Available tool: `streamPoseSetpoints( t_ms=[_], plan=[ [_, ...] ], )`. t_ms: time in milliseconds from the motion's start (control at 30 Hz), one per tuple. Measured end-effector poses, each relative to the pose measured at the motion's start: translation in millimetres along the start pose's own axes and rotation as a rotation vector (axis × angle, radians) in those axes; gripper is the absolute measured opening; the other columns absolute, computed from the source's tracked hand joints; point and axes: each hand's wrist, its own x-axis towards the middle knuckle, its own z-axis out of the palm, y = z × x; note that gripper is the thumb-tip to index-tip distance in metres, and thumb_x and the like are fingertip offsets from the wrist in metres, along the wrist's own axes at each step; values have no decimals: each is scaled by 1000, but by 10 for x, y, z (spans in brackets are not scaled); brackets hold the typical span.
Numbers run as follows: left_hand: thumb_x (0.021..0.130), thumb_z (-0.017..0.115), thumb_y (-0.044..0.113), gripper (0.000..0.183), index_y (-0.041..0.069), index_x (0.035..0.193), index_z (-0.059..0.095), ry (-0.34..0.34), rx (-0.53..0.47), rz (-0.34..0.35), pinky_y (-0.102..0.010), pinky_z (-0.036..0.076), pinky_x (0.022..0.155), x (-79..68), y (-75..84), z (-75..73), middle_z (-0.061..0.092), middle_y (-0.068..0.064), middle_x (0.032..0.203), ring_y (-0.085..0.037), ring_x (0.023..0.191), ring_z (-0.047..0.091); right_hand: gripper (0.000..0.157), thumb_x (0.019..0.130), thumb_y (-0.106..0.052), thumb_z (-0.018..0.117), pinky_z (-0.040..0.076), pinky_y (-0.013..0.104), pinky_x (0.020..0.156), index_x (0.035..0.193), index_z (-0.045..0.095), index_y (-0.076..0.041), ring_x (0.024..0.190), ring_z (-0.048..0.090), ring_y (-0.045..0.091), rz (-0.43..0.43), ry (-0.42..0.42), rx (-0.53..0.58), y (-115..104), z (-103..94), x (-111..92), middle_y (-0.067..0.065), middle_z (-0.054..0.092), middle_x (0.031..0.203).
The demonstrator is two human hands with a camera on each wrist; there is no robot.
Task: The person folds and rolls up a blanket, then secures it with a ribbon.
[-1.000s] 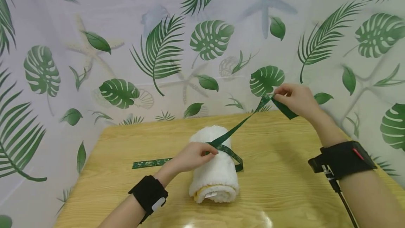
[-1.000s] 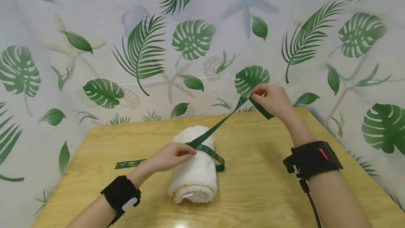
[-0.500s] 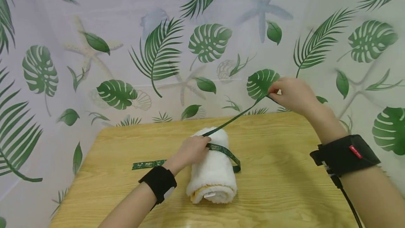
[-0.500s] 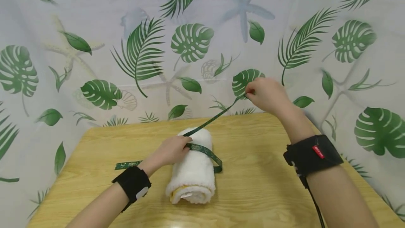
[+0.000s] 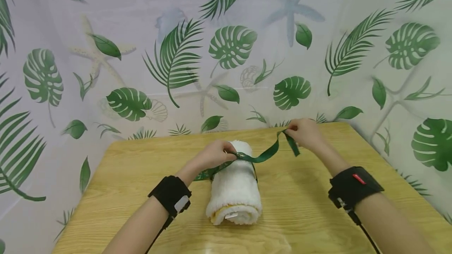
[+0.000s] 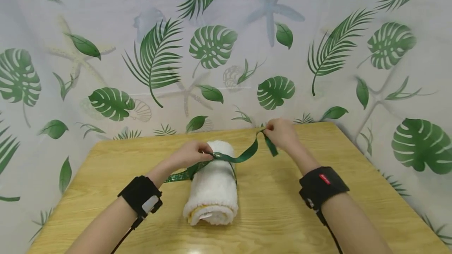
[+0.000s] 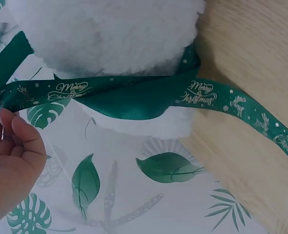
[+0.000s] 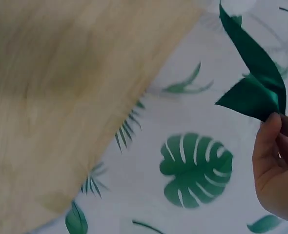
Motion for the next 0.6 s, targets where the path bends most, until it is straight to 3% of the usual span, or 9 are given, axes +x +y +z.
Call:
streamPoseSetpoints(
  t_ms=[67,133,233,300,367,467,600],
  plan=[
    [91,59,13,15,6,100,68,8,-14,-8,-28,44,65,6,31,-9,61,-3,90,-16,78,53,21,92,-4,53,53,30,59,102,62,12,65,64,20,87,53,270,-49,272,-1,21,64,87],
    [91,59,13,16,6,102,68,11,-23,-5,-27,44,65,2,33,-19,61,-3,90,-16,78,53,25,93,-2,51,53,26,62,110,56,15,65,64,14,165,63,561,-115,540,20,21,63,89],
    [92,58,14,17,6,103,67,8,-16,-1,-27,43,65,-13,14,-40,61,-3,91,-16,77,53,28,94,-2,49,53,26,68,115,51,16,68,63,10,244,-7,870,-275,838,33,14,62,88],
    [92,57,15,18,5,104,67,3,-13,10,-27,44,65,-17,-2,-55,61,-3,93,-16,78,53,27,95,-5,48,52,26,69,114,51,15,69,61,9,259,-98,920,-359,938,33,7,60,85],
    [93,56,16,18,6,105,66,8,-10,17,-28,44,66,-19,-11,-73,61,-4,94,-16,79,54,24,96,-7,47,51,27,68,110,54,12,68,59,10,229,-197,882,-410,973,39,4,59,81],
    [94,55,16,19,6,107,65,17,-21,21,-29,45,69,-8,-21,-78,61,-5,96,-17,83,55,20,97,-9,45,48,29,70,102,57,6,70,54,12,140,-319,773,-387,930,42,1,55,80],
    [94,54,17,20,6,108,65,27,-48,9,-31,46,72,12,-24,-74,61,-6,99,-18,88,56,20,99,-12,41,46,35,80,95,57,0,78,57,14,53,-424,787,-304,841,43,0,57,84]
  ],
)
